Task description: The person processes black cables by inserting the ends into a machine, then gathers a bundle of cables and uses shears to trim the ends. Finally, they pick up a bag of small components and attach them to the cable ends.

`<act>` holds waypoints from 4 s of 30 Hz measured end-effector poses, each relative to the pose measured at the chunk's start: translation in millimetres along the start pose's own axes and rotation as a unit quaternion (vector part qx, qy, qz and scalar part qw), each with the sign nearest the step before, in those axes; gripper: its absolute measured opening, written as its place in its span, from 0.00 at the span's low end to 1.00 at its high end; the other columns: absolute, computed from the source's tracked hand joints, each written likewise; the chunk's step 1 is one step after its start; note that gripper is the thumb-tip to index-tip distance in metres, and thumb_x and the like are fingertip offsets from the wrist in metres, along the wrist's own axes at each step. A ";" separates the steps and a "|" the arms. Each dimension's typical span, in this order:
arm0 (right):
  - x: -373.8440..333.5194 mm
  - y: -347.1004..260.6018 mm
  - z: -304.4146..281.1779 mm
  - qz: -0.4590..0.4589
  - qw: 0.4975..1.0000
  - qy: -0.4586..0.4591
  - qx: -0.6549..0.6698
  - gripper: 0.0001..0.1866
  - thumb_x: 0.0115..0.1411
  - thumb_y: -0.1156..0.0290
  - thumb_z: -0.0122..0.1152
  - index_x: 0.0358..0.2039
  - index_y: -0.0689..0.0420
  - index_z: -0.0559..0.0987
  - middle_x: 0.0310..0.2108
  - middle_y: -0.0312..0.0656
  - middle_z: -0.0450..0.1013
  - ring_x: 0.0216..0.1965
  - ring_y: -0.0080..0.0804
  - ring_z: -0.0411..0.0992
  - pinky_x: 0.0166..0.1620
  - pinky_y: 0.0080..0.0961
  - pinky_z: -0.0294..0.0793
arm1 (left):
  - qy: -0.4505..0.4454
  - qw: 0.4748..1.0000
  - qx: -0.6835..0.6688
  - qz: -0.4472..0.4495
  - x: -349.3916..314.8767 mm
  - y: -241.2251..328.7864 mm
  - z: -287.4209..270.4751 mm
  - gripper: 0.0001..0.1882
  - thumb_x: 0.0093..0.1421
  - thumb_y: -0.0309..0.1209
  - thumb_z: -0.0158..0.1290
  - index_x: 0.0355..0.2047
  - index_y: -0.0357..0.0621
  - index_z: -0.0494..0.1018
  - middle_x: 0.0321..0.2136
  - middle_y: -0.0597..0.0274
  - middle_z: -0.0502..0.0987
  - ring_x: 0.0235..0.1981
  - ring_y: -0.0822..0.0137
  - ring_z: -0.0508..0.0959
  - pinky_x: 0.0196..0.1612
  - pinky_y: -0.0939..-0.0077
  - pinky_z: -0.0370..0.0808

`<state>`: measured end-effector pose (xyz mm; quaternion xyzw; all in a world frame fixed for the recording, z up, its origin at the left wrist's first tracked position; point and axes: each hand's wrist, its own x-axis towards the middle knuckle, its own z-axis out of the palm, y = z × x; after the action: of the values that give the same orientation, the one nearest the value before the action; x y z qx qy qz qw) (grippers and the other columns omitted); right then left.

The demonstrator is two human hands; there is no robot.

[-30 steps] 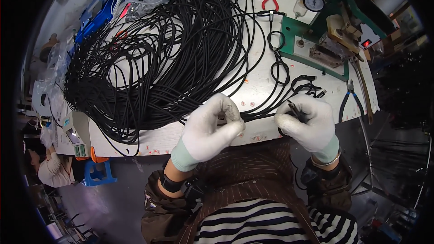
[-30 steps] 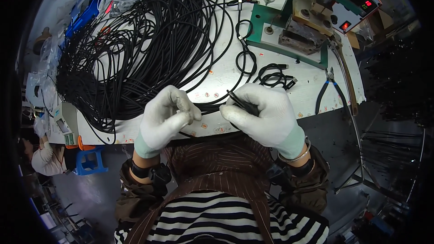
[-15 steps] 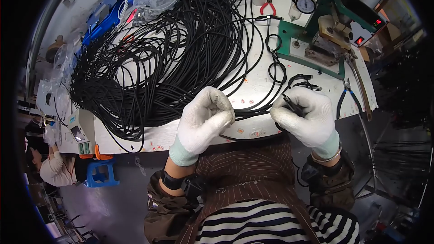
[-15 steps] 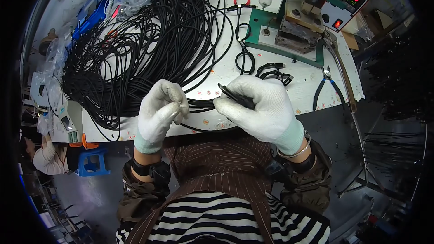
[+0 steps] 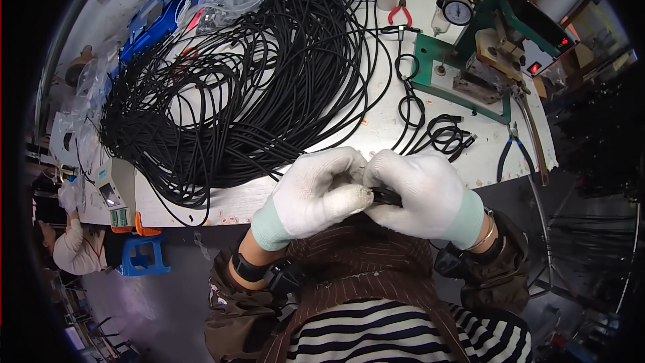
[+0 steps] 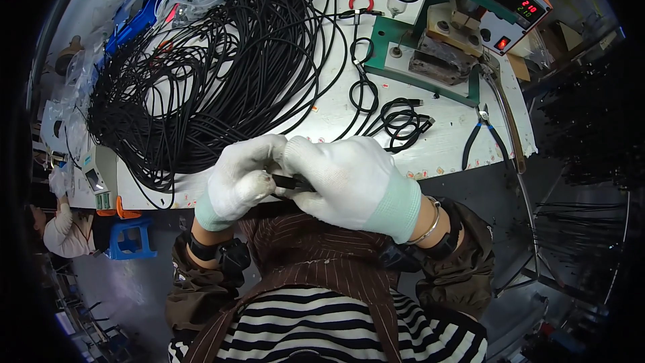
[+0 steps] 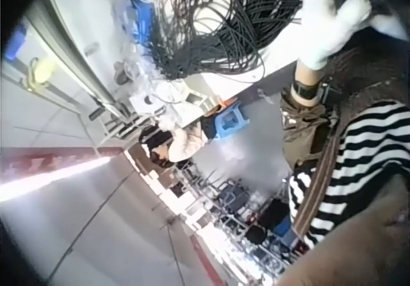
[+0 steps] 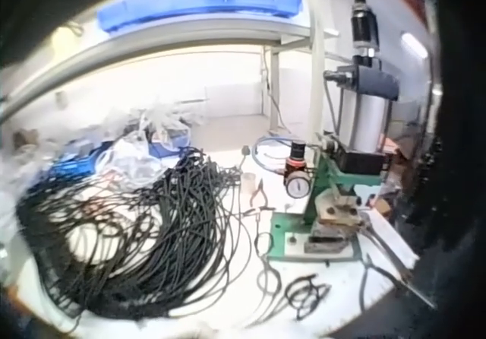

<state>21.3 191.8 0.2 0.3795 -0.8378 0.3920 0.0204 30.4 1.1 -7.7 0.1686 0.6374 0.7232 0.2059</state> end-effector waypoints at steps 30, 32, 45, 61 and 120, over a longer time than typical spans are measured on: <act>-27.7 10.1 20.5 0.233 0.878 0.038 0.416 0.07 0.57 0.79 0.51 0.35 0.67 0.70 0.23 0.40 0.72 0.20 0.18 0.68 0.22 0.14 0.67 | 0.108 0.927 0.271 0.235 -7.0 -20.7 3.1 0.09 0.37 0.22 0.60 0.15 0.39 0.68 0.17 0.64 0.68 0.15 0.73 0.65 0.19 0.79 0.60; -30.2 11.8 20.9 0.283 0.847 0.034 0.450 0.08 0.57 0.80 0.48 0.37 0.68 0.68 0.26 0.42 0.73 0.21 0.19 0.69 0.22 0.13 0.69 | 0.145 0.868 0.375 0.291 -4.5 -19.5 8.6 0.09 0.36 0.20 0.58 0.14 0.39 0.67 0.16 0.64 0.67 0.14 0.72 0.64 0.19 0.79 0.60; -33.8 1.4 20.3 0.264 0.809 0.199 0.486 0.03 0.59 0.80 0.41 0.33 0.66 0.63 0.41 0.59 0.73 0.16 0.17 0.66 0.20 0.12 0.67 | 0.184 0.809 0.375 0.414 4.3 -21.2 30.8 0.11 0.32 0.20 0.57 0.14 0.44 0.66 0.15 0.65 0.65 0.14 0.66 0.64 0.17 0.75 0.60; -34.6 14.2 23.2 0.091 0.747 0.337 0.566 0.07 0.60 0.81 0.44 0.38 0.68 0.69 0.26 0.45 0.74 0.11 0.11 0.59 0.14 0.09 0.59 | 0.059 0.819 0.386 0.420 14.9 6.1 25.6 0.12 0.36 0.22 0.55 0.12 0.45 0.60 0.20 0.65 0.71 0.23 0.63 0.72 0.35 0.66 0.72; -41.6 96.3 -28.7 0.266 0.865 0.410 -0.116 0.17 0.61 0.60 0.53 0.27 0.63 0.75 0.16 0.34 0.62 0.17 0.23 0.60 0.20 0.21 0.60 | 0.144 0.853 0.305 0.399 25.7 -102.0 22.1 0.08 0.48 0.31 0.51 0.17 0.43 0.67 0.32 0.57 0.71 0.34 0.57 0.71 0.45 0.60 0.68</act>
<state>-19.4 275.9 -55.5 -0.0574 -0.8625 0.4029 0.3007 28.0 43.6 -106.4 0.3565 0.7265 0.5285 -0.2564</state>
